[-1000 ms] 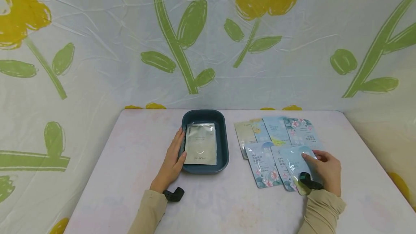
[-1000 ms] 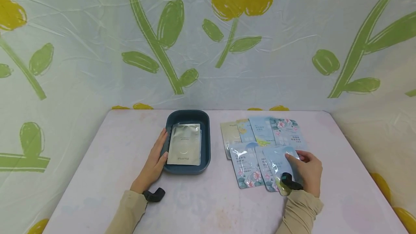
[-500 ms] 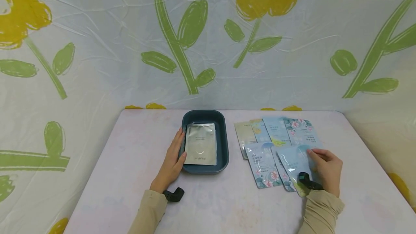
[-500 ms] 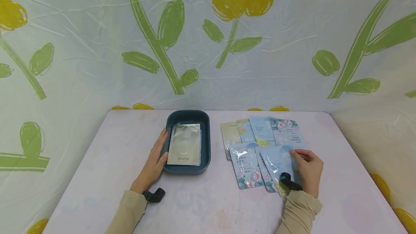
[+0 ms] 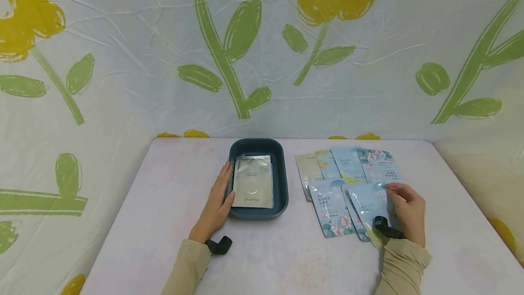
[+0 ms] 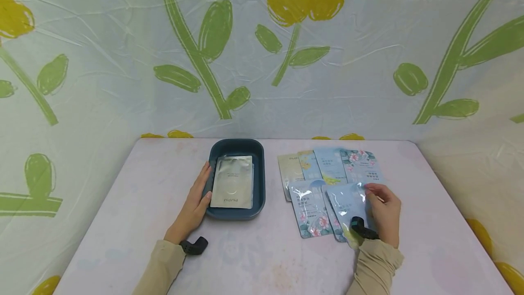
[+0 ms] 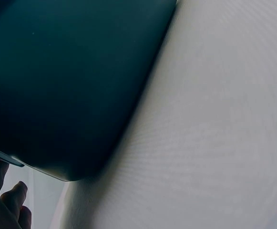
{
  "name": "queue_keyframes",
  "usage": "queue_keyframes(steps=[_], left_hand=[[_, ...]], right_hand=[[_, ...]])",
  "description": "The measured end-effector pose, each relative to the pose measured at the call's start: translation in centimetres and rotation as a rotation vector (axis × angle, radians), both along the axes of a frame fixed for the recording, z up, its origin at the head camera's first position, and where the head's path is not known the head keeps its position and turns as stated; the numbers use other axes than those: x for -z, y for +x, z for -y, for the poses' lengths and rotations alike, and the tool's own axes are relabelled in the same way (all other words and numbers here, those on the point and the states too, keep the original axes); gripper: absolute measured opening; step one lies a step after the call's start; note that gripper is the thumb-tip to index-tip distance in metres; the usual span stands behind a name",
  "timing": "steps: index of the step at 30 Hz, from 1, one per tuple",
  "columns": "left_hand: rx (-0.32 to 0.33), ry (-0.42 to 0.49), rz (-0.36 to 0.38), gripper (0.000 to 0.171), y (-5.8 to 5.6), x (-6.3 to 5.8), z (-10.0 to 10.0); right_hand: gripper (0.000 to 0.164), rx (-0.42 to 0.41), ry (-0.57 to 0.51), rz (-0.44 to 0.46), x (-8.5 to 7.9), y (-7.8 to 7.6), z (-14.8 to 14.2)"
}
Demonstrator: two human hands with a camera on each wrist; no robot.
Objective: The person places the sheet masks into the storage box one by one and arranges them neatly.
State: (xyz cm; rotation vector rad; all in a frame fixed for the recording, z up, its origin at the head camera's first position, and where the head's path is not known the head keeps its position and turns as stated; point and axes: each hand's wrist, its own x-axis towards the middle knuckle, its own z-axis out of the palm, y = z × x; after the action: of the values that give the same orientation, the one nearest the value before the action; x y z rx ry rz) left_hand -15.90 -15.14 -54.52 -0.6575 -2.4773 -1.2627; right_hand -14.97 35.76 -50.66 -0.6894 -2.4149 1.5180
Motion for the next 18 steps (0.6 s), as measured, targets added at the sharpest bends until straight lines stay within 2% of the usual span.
queue_keyframes(steps=[3, 9, 18], left_hand=[[0.001, 0.000, 0.000, 0.066, 0.0, 0.0, 0.0], [0.013, 0.020, -0.017, 0.064, 0.1, -0.3, 0.0], [0.010, 0.014, -0.014, 0.065, 0.2, -0.4, 0.0]], right_hand=[[0.028, -0.032, 0.036, 0.027, 0.0, 0.0, 0.1], [0.038, -0.063, -0.024, 0.086, -0.3, -0.3, 0.6], [0.066, -0.303, -0.208, 0.059, -0.4, -0.7, 1.2]])
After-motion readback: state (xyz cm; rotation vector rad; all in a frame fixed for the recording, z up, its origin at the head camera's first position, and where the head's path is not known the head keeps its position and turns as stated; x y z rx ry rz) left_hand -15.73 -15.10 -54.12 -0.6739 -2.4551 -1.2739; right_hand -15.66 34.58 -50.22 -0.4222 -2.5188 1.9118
